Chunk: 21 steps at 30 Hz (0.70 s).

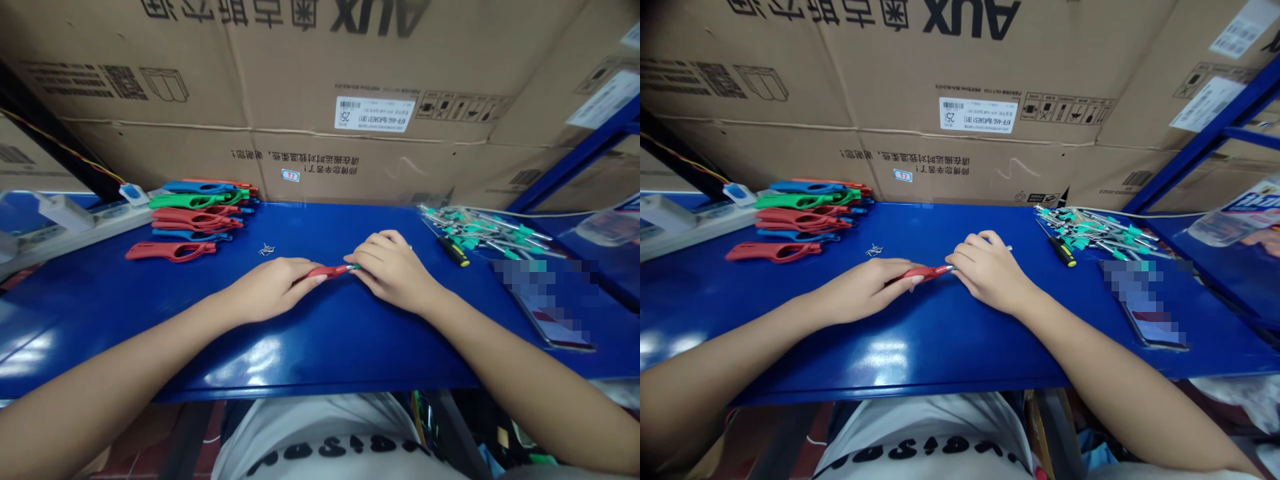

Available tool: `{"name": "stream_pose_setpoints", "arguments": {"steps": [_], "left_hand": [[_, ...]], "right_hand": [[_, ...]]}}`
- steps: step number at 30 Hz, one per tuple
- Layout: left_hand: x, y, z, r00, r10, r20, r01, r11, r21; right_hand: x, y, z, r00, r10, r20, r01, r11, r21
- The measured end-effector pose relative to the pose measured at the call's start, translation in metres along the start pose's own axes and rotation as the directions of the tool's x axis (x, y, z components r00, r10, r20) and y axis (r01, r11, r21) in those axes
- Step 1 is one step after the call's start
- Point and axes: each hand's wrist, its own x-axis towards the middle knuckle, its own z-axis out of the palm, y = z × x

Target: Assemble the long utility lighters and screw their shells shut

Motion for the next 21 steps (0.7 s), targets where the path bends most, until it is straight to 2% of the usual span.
{"name": "stream_pose_setpoints", "arguments": {"steps": [1, 2, 4, 6, 7, 9, 10, 12, 15, 17, 19, 21], "left_hand": [[0.001, 0.001, 0.001, 0.996, -0.067, 0.06, 0.077, 0.979, -0.189], [0.002, 0.001, 0.001, 0.981, -0.129, 0.143, 0.174, 0.913, -0.369], [0.004, 0.002, 0.003, 0.928, -0.19, 0.321, 0.357, 0.7, -0.619], [0.005, 0.002, 0.003, 0.888, -0.172, 0.427, 0.45, 0.52, -0.726], [0.006, 0.002, 0.003, 0.878, -0.16, 0.451, 0.47, 0.467, -0.749], [0.007, 0.002, 0.003, 0.871, -0.156, 0.466, 0.484, 0.427, -0.764], [0.007, 0.002, 0.003, 0.876, -0.162, 0.455, 0.477, 0.439, -0.762], [0.007, 0.004, 0.002, 0.895, -0.181, 0.409, 0.44, 0.518, -0.734], [0.005, 0.007, 0.0, 0.926, -0.223, 0.305, 0.371, 0.686, -0.626], [0.003, 0.009, 0.0, 0.952, -0.225, 0.207, 0.301, 0.808, -0.506], [0.0, 0.009, 0.0, 0.986, -0.152, 0.073, 0.168, 0.932, -0.322], [-0.002, 0.008, 0.002, 0.998, -0.037, -0.045, 0.033, 0.995, -0.096]], "right_hand": [[0.0, -0.001, -0.001, 1.0, -0.02, -0.023, 0.02, 1.0, 0.004], [0.0, -0.002, -0.002, 0.998, -0.046, -0.042, 0.046, 0.999, 0.008], [0.0, -0.005, -0.005, 0.993, -0.101, -0.064, 0.102, 0.995, 0.014], [0.0, -0.007, -0.007, 0.987, -0.144, -0.071, 0.145, 0.989, 0.016], [0.0, -0.008, -0.007, 0.985, -0.154, -0.077, 0.155, 0.988, 0.016], [0.0, -0.009, -0.007, 0.985, -0.148, -0.087, 0.15, 0.988, 0.02], [0.0, -0.009, -0.007, 0.987, -0.135, -0.084, 0.137, 0.99, 0.026], [0.0, -0.007, -0.007, 0.994, -0.099, -0.04, 0.101, 0.994, 0.045], [-0.001, -0.004, -0.007, 0.996, -0.057, 0.067, 0.052, 0.996, 0.072], [-0.001, -0.002, -0.008, 0.995, -0.034, 0.097, 0.027, 0.997, 0.079], [-0.001, 0.0, -0.008, 0.995, -0.016, 0.102, 0.009, 0.998, 0.069], [-0.001, 0.001, -0.007, 0.995, -0.01, 0.098, 0.006, 0.999, 0.049]]}}
